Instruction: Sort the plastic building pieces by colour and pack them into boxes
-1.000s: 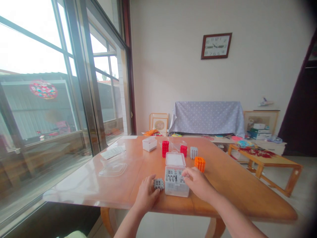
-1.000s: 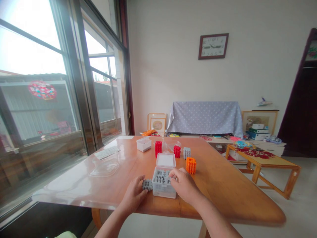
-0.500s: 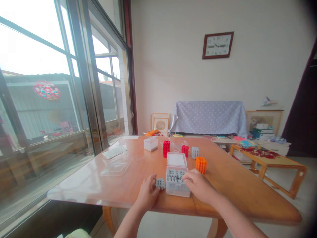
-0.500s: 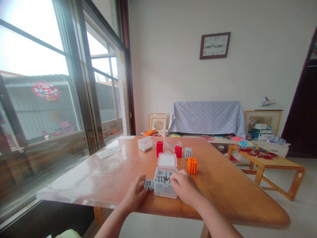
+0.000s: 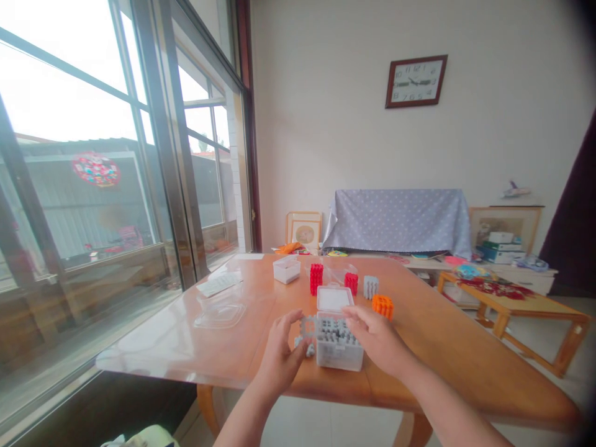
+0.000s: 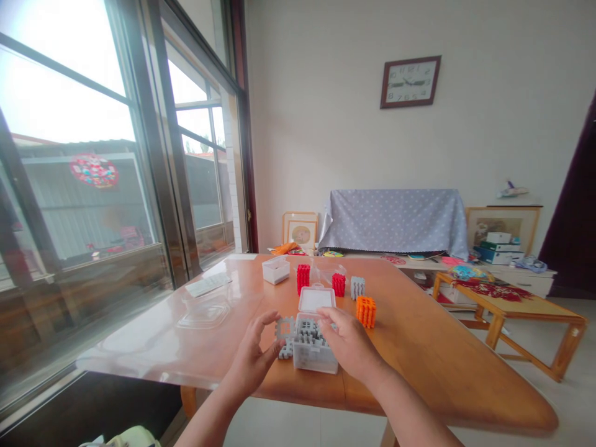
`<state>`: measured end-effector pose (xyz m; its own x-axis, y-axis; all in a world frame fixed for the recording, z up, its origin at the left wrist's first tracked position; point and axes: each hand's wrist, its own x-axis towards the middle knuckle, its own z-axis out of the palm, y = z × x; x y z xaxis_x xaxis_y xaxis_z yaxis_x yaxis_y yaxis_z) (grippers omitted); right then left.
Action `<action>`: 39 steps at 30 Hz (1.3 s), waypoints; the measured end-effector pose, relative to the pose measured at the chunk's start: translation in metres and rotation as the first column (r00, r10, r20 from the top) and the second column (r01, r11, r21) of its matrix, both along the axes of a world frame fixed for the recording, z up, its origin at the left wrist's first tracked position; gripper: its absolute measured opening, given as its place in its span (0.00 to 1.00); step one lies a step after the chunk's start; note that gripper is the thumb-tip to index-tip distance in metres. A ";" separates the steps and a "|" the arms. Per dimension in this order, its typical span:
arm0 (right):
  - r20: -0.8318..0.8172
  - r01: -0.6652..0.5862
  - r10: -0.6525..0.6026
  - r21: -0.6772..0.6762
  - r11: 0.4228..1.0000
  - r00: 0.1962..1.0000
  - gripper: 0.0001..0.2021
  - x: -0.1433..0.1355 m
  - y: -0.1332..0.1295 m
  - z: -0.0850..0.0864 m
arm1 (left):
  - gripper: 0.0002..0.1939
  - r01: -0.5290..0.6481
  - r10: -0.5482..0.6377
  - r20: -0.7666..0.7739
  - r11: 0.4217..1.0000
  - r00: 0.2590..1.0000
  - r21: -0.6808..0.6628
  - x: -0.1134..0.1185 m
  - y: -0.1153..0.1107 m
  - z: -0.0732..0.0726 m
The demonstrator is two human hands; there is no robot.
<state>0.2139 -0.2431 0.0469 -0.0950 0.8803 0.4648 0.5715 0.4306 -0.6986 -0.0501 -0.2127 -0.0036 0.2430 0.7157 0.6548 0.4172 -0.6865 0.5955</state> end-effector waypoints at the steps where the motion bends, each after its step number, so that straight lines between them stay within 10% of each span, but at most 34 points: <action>1: -0.025 -0.031 0.031 -0.027 0.999 0.999 0.20 -0.005 -0.001 0.006 | 0.26 0.025 -0.024 -0.017 0.999 1.000 0.035 0.003 -0.006 0.012; 9: -0.122 -0.228 0.207 -0.189 0.955 0.971 0.18 -0.024 0.004 0.029 | 0.28 0.152 -0.146 -0.097 0.987 0.984 0.050 0.020 -0.031 0.057; 25: 0.246 0.170 -0.149 -0.064 0.983 0.958 0.11 0.024 0.007 -0.016 | 0.20 -0.102 0.102 -0.008 0.974 0.995 -0.200 -0.002 0.022 -0.054; 39: 0.431 0.070 -0.052 -0.025 0.997 0.901 0.14 0.018 0.004 -0.012 | 0.29 -0.171 0.116 -0.196 0.941 0.974 -0.294 -0.002 0.022 -0.053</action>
<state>0.2317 -0.2394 0.0353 -0.2236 0.9073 0.3561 0.8443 0.3628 -0.3944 -0.0525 -0.1903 -0.0565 0.2131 0.9104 0.3547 0.6133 -0.4073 0.6768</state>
